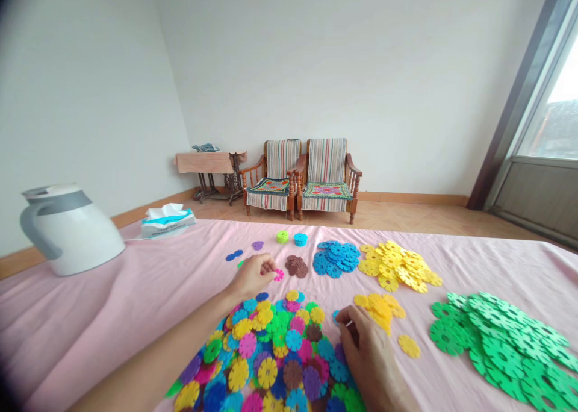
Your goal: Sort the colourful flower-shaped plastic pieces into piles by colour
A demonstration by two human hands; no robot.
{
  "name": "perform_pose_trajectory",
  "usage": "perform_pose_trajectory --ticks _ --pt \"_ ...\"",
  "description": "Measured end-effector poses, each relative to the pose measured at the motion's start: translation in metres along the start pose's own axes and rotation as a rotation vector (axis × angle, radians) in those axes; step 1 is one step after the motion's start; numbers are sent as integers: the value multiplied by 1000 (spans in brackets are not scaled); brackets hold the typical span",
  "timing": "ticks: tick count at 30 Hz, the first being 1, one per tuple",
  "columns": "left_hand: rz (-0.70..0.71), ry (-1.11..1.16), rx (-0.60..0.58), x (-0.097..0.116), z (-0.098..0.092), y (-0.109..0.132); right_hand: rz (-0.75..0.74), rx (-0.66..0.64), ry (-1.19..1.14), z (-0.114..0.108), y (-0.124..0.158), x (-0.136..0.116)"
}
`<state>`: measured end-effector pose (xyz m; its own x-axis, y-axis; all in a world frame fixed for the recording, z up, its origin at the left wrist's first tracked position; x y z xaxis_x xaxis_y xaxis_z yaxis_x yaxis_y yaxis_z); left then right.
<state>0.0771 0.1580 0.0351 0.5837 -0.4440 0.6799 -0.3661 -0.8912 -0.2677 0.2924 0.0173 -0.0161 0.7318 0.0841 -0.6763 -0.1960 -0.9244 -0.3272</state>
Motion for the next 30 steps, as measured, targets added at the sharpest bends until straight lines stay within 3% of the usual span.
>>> perform_pose_trajectory --ticks 4,7,10,15,18,30 --pt "-71 -69 105 -36 -19 -13 -7 -19 2 0 2 -5" --pt "-65 -108 134 -40 -25 -11 -1 -19 20 -1 3 -8" --pt "21 -114 86 -18 -21 -2 -3 -34 17 1 2 -7" --pt "252 -70 -240 36 14 23 -3 -36 33 1 1 -5" --pt "393 -155 -335 58 30 37 -10 -31 28 1 1 -6" --pt "558 -437 -352 72 50 42 -7 -34 11 1 1 -6"
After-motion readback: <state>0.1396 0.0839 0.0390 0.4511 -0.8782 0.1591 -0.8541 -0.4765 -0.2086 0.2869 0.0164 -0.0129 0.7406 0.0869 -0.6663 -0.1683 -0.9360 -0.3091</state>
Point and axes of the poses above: each hand's wrist, its own y-axis away from the middle knuckle, its own z-axis out of the palm, x = y × z, the point moved 9 cm from there along -y, towards the middle knuckle, and after that the axes turned 2 degrees about y, right-handed, at the moved point
